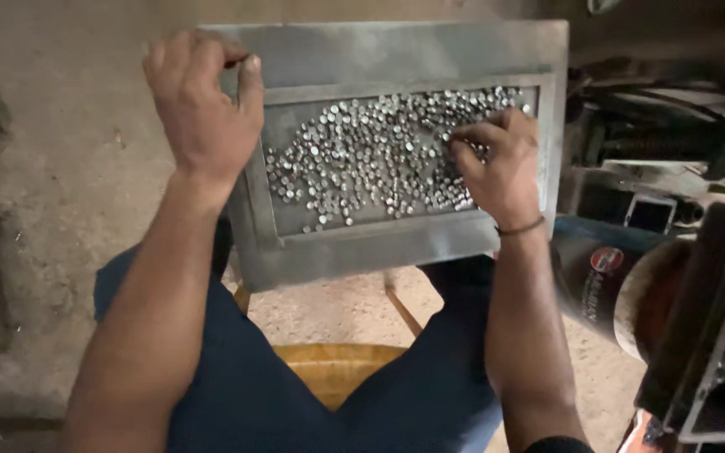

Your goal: The person sits on a chair and pours small metal fasteners from a perforated metal colander onto a flat metal tray. They then spread the fasteners across the tray with both hands, arranging them in a single layer over the tray surface.

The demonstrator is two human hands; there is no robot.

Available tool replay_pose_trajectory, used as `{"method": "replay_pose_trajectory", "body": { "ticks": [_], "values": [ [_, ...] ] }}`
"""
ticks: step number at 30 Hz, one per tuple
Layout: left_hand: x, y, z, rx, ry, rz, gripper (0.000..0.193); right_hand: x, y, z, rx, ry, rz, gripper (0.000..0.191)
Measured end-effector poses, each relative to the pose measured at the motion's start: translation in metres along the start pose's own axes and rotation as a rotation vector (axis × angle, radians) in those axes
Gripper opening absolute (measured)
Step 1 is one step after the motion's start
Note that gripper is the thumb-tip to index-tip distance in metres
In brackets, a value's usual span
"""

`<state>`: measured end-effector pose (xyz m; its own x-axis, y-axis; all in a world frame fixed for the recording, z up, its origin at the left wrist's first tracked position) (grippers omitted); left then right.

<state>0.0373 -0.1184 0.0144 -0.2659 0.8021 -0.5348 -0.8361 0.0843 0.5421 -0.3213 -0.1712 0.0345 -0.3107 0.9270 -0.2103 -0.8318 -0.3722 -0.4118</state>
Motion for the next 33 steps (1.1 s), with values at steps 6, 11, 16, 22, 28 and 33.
{"method": "replay_pose_trajectory", "body": {
  "ticks": [6, 11, 16, 22, 28, 33],
  "values": [
    [0.000, -0.007, 0.001, -0.016, -0.222, 0.077, 0.013, 0.002, 0.005, 0.012, 0.075, 0.026, -0.030, 0.016],
    [0.002, -0.010, 0.005, 0.012, -0.347, 0.160, 0.017, 0.004, -0.005, 0.004, 0.008, 0.034, -0.008, 0.011],
    [0.001, -0.001, 0.012, -0.033, -0.354, 0.078, 0.021, 0.008, -0.016, -0.004, 0.122, 0.063, -0.023, 0.015],
    [0.005, 0.005, 0.009, -0.049, -0.475, 0.120, 0.019, 0.011, -0.023, -0.011, 0.243, 0.043, -0.038, 0.018],
    [0.007, 0.012, 0.006, -0.020, -0.454, 0.086, 0.015, 0.012, -0.023, -0.012, 0.143, 0.088, -0.072, 0.017],
    [0.007, 0.014, 0.002, -0.005, -0.461, 0.046, 0.015, 0.009, -0.021, -0.019, 0.142, 0.055, -0.055, 0.010]
  ]
}}
Point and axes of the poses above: each hand's wrist, its own x-axis away from the middle knuckle, its own z-axis out of the back of the hand, y = z × x, the point moved 5 cm from there along -x, towards the middle knuckle, and after that the axes turned 7 degrees about y, right-handed, at the moved point
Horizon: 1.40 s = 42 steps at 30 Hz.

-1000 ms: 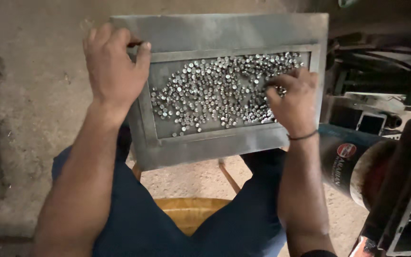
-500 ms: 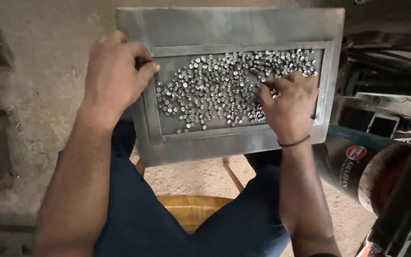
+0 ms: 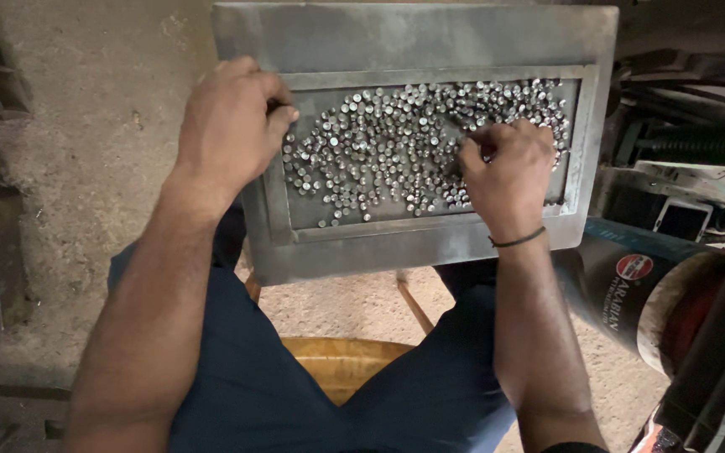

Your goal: The person sits on a chair and pours small metal fasteners from a perforated metal colander onto a flat metal tray. They then spread the fasteners across the tray with both hands, arranging them in a single layer over the tray surface.

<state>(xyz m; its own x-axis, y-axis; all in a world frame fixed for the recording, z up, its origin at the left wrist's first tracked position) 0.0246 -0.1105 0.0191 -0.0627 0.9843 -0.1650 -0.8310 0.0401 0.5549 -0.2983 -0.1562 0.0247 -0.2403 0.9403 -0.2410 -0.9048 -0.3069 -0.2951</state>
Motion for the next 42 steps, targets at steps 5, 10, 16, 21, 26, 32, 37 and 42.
{"method": "replay_pose_trajectory", "body": {
  "ticks": [5, 10, 16, 21, 26, 32, 37, 42],
  "values": [
    [-0.001, 0.003, 0.000, 0.021, 0.070, -0.058, 0.015, -0.002, -0.004, 0.003, -0.021, 0.057, 0.064, 0.007],
    [0.000, 0.006, -0.008, 0.018, 0.041, -0.041, 0.015, 0.000, 0.037, 0.017, -0.205, 0.267, -0.129, 0.002],
    [0.001, 0.007, -0.007, 0.085, 0.016, -0.070, 0.013, 0.006, 0.129, 0.036, -0.604, 0.695, -0.107, 0.009],
    [-0.002, 0.010, -0.004, 0.139, 0.055, -0.097, 0.018, 0.009, 0.202, 0.051, -1.853, 0.811, -0.730, 0.019],
    [-0.007, 0.016, -0.019, 0.051, 0.042, -0.133, 0.017, -0.001, 0.111, 0.008, -1.056, 0.458, -0.544, 0.012],
    [-0.008, 0.008, -0.022, -0.066, 0.133, -0.145, 0.013, -0.019, -0.051, -0.013, -0.144, 0.230, 0.311, 0.025],
    [-0.008, 0.012, -0.021, 0.068, 0.172, -0.159, 0.015, -0.009, -0.089, -0.019, -0.260, 0.119, 0.371, 0.024],
    [-0.008, 0.019, -0.028, 0.040, 0.157, -0.184, 0.015, -0.003, -0.091, -0.020, -0.387, 0.042, 0.425, 0.016]
  ]
}}
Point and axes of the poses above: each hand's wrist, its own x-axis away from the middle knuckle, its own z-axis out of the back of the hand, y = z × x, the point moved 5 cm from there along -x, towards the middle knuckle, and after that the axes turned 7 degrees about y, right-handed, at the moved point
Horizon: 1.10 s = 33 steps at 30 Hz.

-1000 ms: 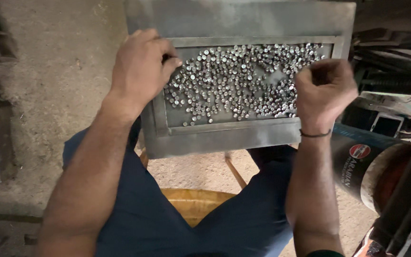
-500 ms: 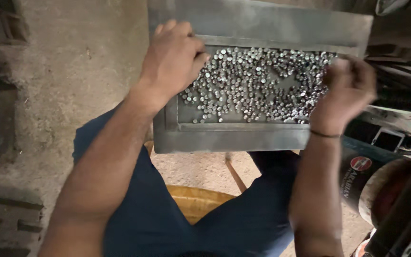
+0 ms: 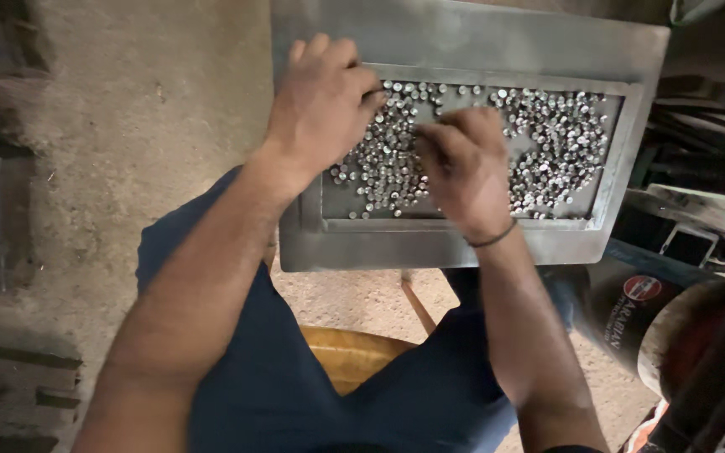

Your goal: The person sits on a chair and pours small metal fasteners from a perforated metal colander onto a flat metal tray. They then spread the fasteners across the tray with both hands, arranging them in a single layer over the tray surface.

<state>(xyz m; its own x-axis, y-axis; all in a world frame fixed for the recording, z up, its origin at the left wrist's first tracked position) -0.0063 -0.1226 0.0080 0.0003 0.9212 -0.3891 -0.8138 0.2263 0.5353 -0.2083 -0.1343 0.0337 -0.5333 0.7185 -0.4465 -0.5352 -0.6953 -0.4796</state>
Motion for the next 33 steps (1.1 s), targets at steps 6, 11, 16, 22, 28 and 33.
{"method": "replay_pose_trajectory", "body": {
  "ticks": [6, 11, 16, 22, 28, 33],
  "values": [
    [0.001, -0.006, 0.004, -0.037, -0.007, 0.011, 0.011, -0.010, 0.029, 0.018, 0.200, 0.098, -0.214, 0.012],
    [-0.002, -0.007, 0.008, 0.042, 0.033, 0.034, 0.011, -0.006, 0.020, 0.006, 0.128, -0.048, -0.118, 0.012],
    [-0.004, -0.001, 0.007, 0.062, -0.001, -0.021, 0.010, -0.016, 0.024, 0.014, 0.106, 0.106, -0.218, 0.012],
    [0.000, -0.001, 0.011, 0.021, -0.034, -0.034, 0.010, -0.017, 0.009, 0.005, 0.083, 0.032, -0.072, 0.009],
    [-0.002, -0.003, 0.005, -0.022, 0.007, -0.020, 0.013, -0.016, 0.011, 0.003, 0.113, 0.072, -0.119, 0.004],
    [0.000, -0.005, -0.002, -0.023, -0.025, -0.029, 0.017, -0.017, 0.017, 0.009, 0.141, 0.095, -0.121, 0.005]
  ]
}}
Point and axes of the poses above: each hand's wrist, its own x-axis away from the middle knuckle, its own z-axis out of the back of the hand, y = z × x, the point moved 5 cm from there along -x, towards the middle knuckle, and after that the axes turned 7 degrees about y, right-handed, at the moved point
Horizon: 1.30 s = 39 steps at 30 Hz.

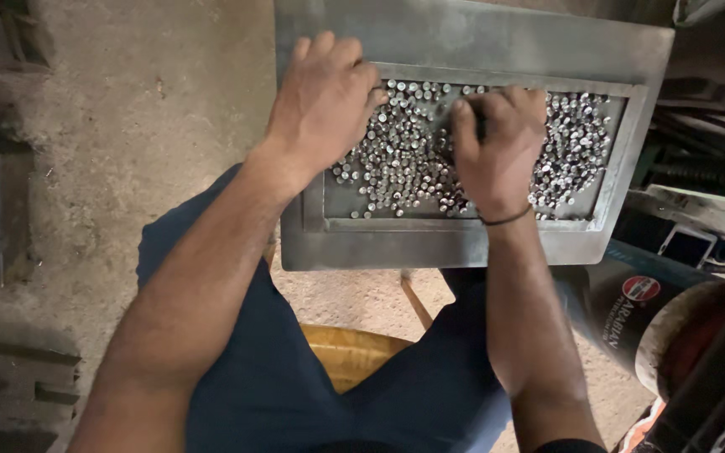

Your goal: The person sits on a chair and pours small metal fasteners from a perforated metal colander onto a flat metal tray. They then spread the fasteners across the tray with both hands, arranging them in a single layer over the tray surface.

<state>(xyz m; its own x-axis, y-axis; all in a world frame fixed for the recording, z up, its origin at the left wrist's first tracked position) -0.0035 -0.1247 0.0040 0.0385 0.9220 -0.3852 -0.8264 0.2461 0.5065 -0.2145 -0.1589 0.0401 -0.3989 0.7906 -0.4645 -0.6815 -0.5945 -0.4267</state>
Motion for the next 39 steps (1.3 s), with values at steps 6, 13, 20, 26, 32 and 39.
{"method": "replay_pose_trajectory", "body": {
  "ticks": [6, 13, 20, 26, 32, 39],
  "values": [
    [-0.004, 0.000, -0.002, 0.012, 0.117, -0.031, 0.012, 0.002, -0.001, -0.001, -0.062, -0.095, -0.034, 0.005],
    [-0.005, 0.008, -0.006, 0.032, 0.108, -0.052, 0.008, 0.004, -0.007, -0.001, 0.061, -0.135, -0.005, 0.008],
    [-0.005, 0.006, 0.000, 0.020, 0.096, -0.058, 0.007, 0.012, -0.015, 0.003, 0.191, -0.136, 0.024, 0.009],
    [-0.003, 0.005, -0.004, 0.001, 0.081, -0.048, 0.011, 0.016, -0.013, -0.002, 0.216, -0.141, 0.026, 0.011],
    [0.000, 0.007, -0.006, -0.025, 0.102, -0.074, 0.013, 0.000, 0.042, 0.032, -1.323, -0.016, -0.629, 0.026],
    [-0.005, 0.004, -0.004, -0.012, 0.147, -0.019, 0.012, 0.013, 0.068, 0.043, -1.089, 0.195, -0.572, 0.037]
  ]
}}
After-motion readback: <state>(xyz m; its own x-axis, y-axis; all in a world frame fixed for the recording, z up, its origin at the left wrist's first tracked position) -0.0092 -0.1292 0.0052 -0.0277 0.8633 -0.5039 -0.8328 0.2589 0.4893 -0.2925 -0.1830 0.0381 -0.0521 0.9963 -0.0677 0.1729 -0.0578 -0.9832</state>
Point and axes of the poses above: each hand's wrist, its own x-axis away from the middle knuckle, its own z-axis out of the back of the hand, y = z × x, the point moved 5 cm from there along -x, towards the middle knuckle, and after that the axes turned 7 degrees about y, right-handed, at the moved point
